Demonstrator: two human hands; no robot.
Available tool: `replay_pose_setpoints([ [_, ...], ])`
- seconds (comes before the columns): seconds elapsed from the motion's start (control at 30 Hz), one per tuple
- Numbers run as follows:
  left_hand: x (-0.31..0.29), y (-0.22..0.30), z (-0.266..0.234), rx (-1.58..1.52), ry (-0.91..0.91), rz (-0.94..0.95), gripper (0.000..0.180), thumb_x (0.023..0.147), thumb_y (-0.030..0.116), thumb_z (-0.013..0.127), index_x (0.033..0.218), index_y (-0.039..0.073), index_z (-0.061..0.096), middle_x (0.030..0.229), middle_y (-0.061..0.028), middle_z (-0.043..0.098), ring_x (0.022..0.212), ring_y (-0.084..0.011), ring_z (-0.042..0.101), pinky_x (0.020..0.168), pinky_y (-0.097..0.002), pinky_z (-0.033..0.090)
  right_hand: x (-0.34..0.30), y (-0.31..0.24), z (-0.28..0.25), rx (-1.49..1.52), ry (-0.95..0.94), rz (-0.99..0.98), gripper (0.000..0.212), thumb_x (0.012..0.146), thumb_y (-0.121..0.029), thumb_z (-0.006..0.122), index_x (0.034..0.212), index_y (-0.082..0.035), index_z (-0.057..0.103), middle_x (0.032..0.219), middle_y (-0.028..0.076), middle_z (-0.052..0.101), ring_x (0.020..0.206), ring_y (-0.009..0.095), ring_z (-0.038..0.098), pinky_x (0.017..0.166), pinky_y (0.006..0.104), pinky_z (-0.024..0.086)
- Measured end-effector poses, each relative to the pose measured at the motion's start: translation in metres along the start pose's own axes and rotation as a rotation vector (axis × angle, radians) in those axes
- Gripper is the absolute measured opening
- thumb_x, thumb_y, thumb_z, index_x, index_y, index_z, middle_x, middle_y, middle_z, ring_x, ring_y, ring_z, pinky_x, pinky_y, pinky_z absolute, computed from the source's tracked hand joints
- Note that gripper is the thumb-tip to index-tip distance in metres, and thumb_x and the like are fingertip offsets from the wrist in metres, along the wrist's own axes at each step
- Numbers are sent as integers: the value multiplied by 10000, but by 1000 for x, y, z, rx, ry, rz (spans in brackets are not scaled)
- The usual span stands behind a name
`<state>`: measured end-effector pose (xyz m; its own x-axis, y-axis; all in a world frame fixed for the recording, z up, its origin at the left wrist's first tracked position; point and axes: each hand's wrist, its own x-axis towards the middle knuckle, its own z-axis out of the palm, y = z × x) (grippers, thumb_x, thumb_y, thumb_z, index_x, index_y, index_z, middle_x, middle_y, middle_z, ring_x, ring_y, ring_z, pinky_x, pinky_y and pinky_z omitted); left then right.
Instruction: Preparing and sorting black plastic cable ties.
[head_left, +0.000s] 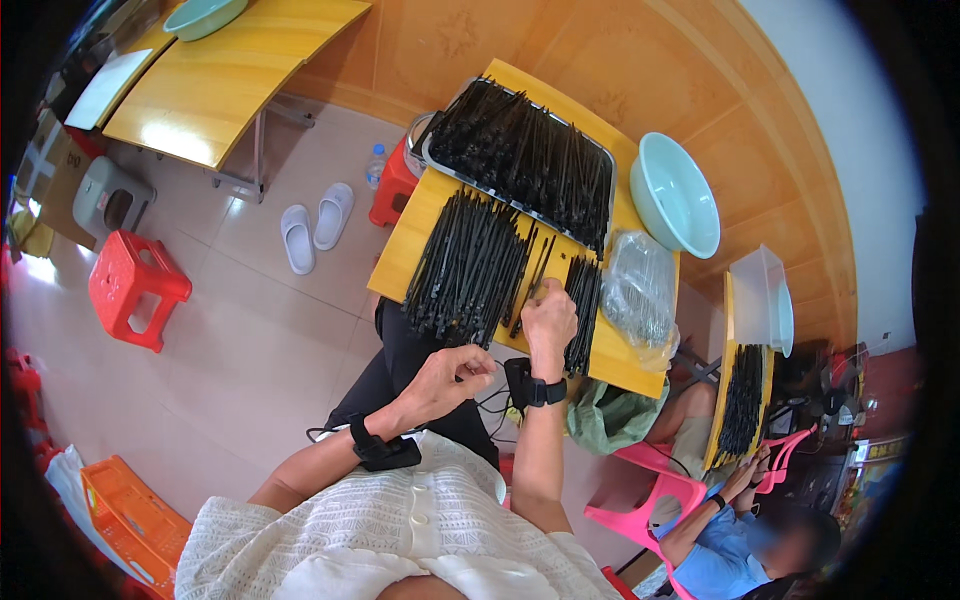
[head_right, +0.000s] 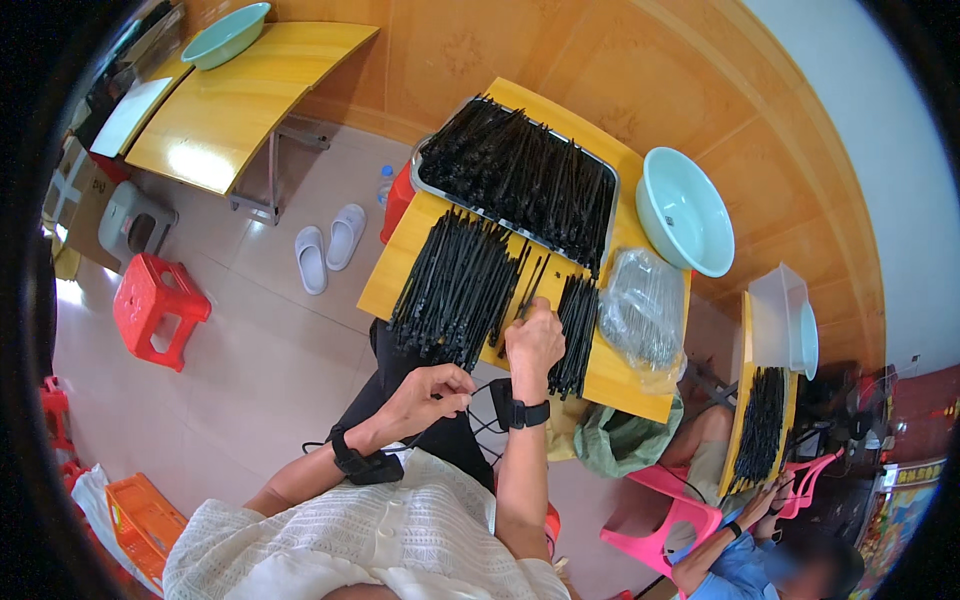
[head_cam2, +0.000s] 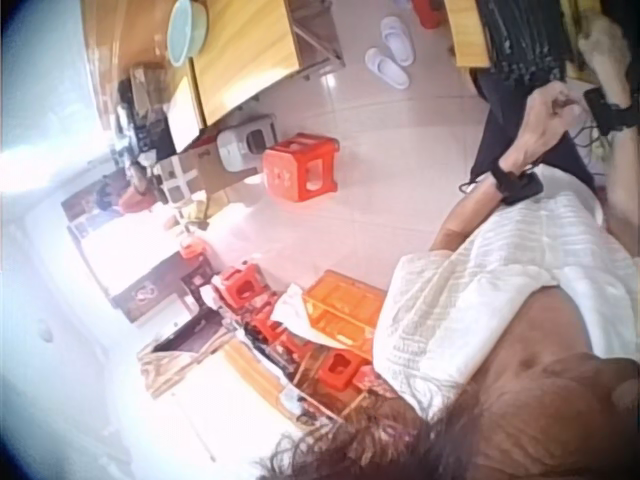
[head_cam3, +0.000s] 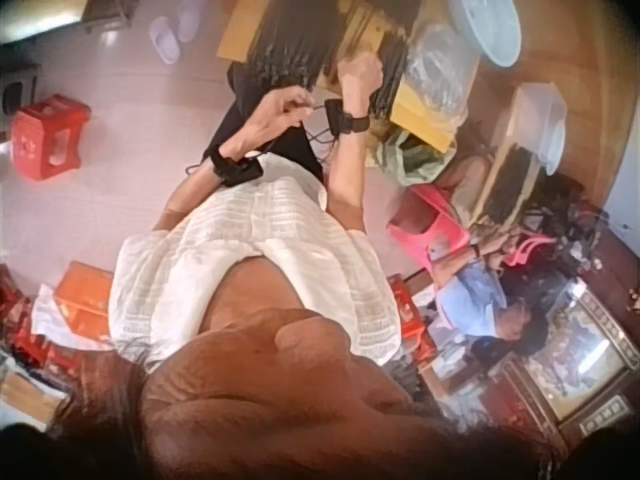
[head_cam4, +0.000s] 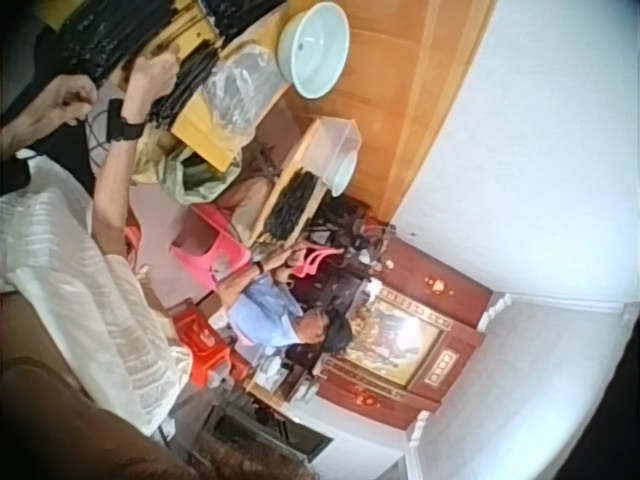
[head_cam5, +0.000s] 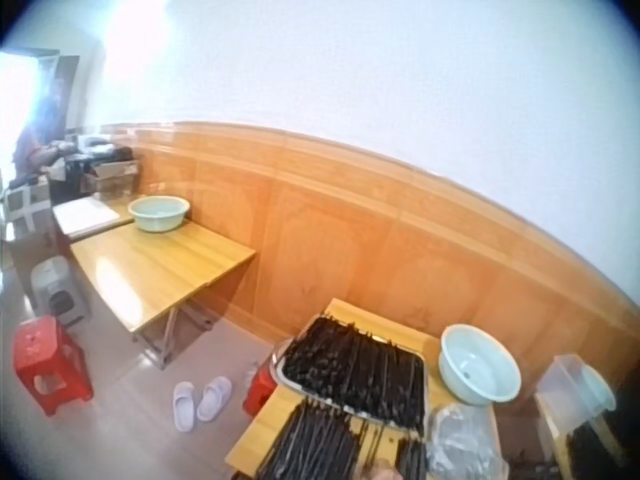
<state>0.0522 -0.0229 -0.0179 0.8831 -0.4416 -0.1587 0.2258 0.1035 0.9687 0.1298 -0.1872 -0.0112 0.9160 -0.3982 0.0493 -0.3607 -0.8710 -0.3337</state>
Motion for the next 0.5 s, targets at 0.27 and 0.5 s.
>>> replay_pose_setpoints([
  [0.27,-1,3,3,28,-27,-13,157,800,75,604,901,-45,598,791,-90,625,702,-126,583,657,-259,487,-7,-3,-3,-23,-6,7,356,700,-103,609,1046,-29,575,863,233,633,826,378,619,732,434,489],
  [0.5,2,-2,3,27,-62,-67,178,847,72,561,983,-42,571,845,-53,594,758,-108,585,673,-249,504,-20,11,-9,43,73,90,366,649,-147,609,995,-27,617,776,222,637,758,346,632,712,399,487],
])
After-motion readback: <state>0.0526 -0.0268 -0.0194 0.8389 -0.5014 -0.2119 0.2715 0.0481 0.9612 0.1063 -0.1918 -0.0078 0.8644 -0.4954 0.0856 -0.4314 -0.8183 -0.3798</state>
